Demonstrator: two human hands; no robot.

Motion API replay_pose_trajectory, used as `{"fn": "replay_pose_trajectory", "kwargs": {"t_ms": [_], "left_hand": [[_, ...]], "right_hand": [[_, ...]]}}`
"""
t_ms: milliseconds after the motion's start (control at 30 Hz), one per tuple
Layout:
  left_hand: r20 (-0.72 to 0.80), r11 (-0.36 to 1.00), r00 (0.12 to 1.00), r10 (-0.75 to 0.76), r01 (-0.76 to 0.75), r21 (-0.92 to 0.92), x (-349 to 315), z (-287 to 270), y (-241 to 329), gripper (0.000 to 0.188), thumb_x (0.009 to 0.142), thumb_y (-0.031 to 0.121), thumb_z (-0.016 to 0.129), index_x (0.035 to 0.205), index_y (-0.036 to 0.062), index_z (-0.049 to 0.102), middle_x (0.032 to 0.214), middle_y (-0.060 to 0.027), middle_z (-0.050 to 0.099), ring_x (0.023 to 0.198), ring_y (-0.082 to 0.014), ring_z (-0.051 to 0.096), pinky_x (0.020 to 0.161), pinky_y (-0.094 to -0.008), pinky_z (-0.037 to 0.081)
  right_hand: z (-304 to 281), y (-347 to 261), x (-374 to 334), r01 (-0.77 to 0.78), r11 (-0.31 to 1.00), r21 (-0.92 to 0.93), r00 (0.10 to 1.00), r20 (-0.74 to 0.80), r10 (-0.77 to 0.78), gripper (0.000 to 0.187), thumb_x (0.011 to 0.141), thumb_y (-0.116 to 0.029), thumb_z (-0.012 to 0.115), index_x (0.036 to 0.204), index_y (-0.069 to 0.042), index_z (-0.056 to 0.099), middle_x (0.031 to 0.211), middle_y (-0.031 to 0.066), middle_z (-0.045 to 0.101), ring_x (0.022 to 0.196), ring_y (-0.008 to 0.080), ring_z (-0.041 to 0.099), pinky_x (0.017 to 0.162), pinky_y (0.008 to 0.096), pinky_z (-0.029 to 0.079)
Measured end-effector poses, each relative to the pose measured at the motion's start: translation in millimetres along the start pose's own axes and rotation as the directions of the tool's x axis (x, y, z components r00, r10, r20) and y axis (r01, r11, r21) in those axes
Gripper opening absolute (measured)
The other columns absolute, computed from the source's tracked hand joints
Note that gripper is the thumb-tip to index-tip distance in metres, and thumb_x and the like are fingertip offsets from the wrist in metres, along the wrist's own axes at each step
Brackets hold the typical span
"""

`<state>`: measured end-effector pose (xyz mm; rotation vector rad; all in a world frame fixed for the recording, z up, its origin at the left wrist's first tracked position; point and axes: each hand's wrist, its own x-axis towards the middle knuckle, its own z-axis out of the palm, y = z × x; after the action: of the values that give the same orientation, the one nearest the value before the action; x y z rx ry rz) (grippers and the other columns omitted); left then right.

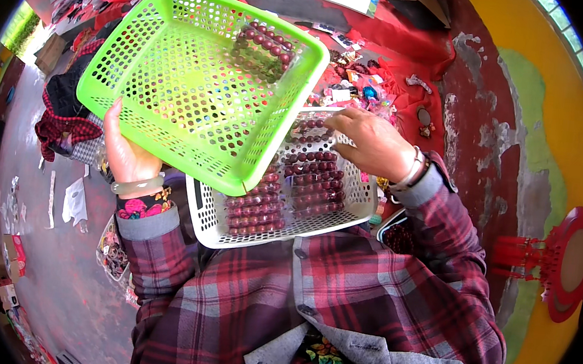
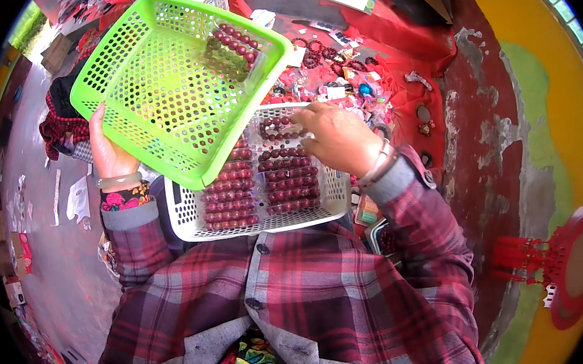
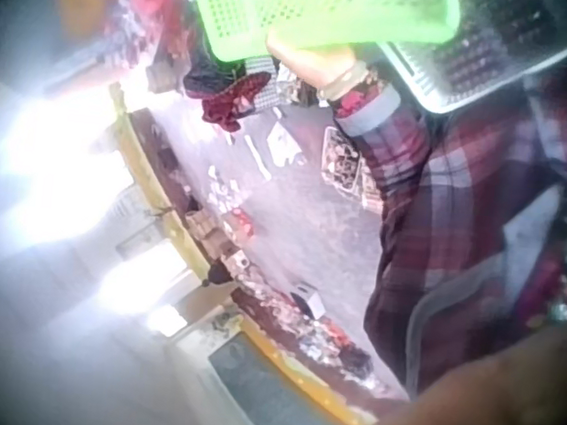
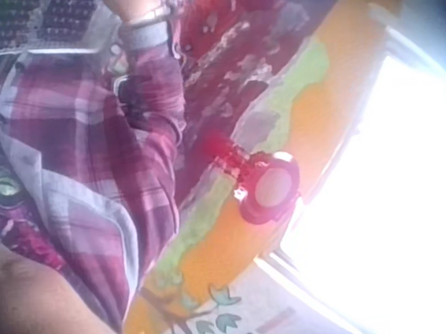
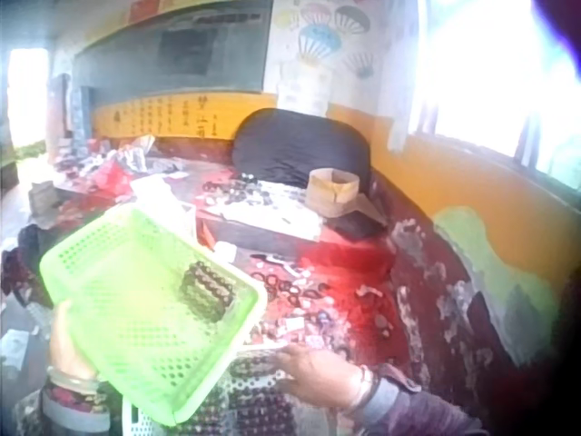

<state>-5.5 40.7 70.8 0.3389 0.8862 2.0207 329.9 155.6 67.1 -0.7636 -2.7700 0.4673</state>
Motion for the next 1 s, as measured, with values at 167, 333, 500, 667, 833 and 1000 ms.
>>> {"fn": "replay_pose_trajectory", "kwargs": {"t_ms": [167, 333, 500, 667, 833, 1000], "left_hand": [[0.007, 1.0, 1.0, -0.014, 0.014, -0.016, -3.0, -4.9, 2.4, 0.045, 0.087, 0.031, 0.057, 0.123, 0.0049, 0.05, 0.117, -0.0095, 0.057, 0.104, -0.0253, 0.055, 0.089, -0.042, 0.045], [-0.009, 1.0, 1.0, -0.011, 0.011, -0.016, -6.1, -7.2, 2.4, 0.045, 0.089, 0.03, 0.055, 0.125, 0.0043, 0.049, 0.119, -0.0102, 0.057, 0.105, -0.0265, 0.056, 0.09, -0.0431, 0.045], [-0.007, 1.0, 1.0, -0.009, 0.009, -0.001, -5.6, -11.2, 0.7, 0.045, 0.088, 0.03, 0.055, 0.125, 0.0043, 0.048, 0.119, -0.0107, 0.056, 0.105, -0.0265, 0.055, 0.09, -0.0438, 0.046], [-0.049, 1.0, 0.999, 0.023, -0.024, -0.02, -7.4, -8.5, -2.0, 0.037, 0.089, 0.027, 0.054, 0.119, 0.0056, 0.053, 0.114, -0.01, 0.059, 0.102, -0.0261, 0.057, 0.09, -0.044, 0.046], [-0.044, 0.999, 0.999, 0.019, -0.021, -0.029, -7.5, -11.1, -1.0, 0.038, 0.089, 0.027, 0.054, 0.12, 0.0056, 0.052, 0.115, -0.0103, 0.058, 0.103, -0.0262, 0.056, 0.09, -0.0441, 0.046], [-0.016, 0.999, 1.0, -0.009, 0.009, -0.04, -4.4, -17.8, -0.4, 0.04, 0.089, 0.029, 0.054, 0.121, 0.0052, 0.052, 0.116, -0.0107, 0.058, 0.103, -0.0269, 0.056, 0.09, -0.0443, 0.046]], "right_hand": [[31.5, 8.3, 17.1, -0.025, 0.993, -0.115, 0.998, 0.051, 0.031, 0.034, 0.077, -0.01, 0.057, 0.11, 0.0, 0.055, 0.094, 0.0173, 0.059, 0.09, 0.0354, 0.059, 0.079, 0.0425, 0.049], [38.8, -7.1, 17.5, -0.047, 0.983, -0.175, 0.999, -0.018, 0.045, 0.028, 0.075, -0.006, 0.057, 0.101, 0.0, 0.055, 0.09, 0.0153, 0.057, 0.088, 0.033, 0.058, 0.078, 0.0416, 0.048], [45.1, -9.9, 16.4, -0.061, 0.951, -0.305, 0.99, -0.139, 0.018, 0.023, 0.074, -0.005, 0.056, 0.096, 0.001, 0.055, 0.088, 0.0132, 0.055, 0.089, 0.0305, 0.056, 0.08, 0.0391, 0.047], [54.6, -14.8, 11.2, -0.129, 0.945, -0.3, 0.979, -0.189, 0.074, 0.027, 0.074, -0.002, 0.053, 0.101, 0.0, 0.057, 0.091, 0.0123, 0.055, 0.09, 0.0311, 0.055, 0.08, 0.0397, 0.046], [45.5, -17.6, 10.8, -0.133, 0.958, -0.253, 0.981, -0.171, 0.091, 0.027, 0.072, -0.003, 0.055, 0.099, -0.002, 0.057, 0.096, 0.0154, 0.054, 0.091, 0.0339, 0.054, 0.077, 0.0421, 0.047], [48.2, -6.8, 5.8, -0.119, 0.97, -0.211, 0.988, -0.122, 0.094, 0.021, 0.072, -0.007, 0.059, 0.092, -0.003, 0.058, 0.088, 0.0156, 0.056, 0.088, 0.0324, 0.056, 0.076, 0.0419, 0.047]]}}
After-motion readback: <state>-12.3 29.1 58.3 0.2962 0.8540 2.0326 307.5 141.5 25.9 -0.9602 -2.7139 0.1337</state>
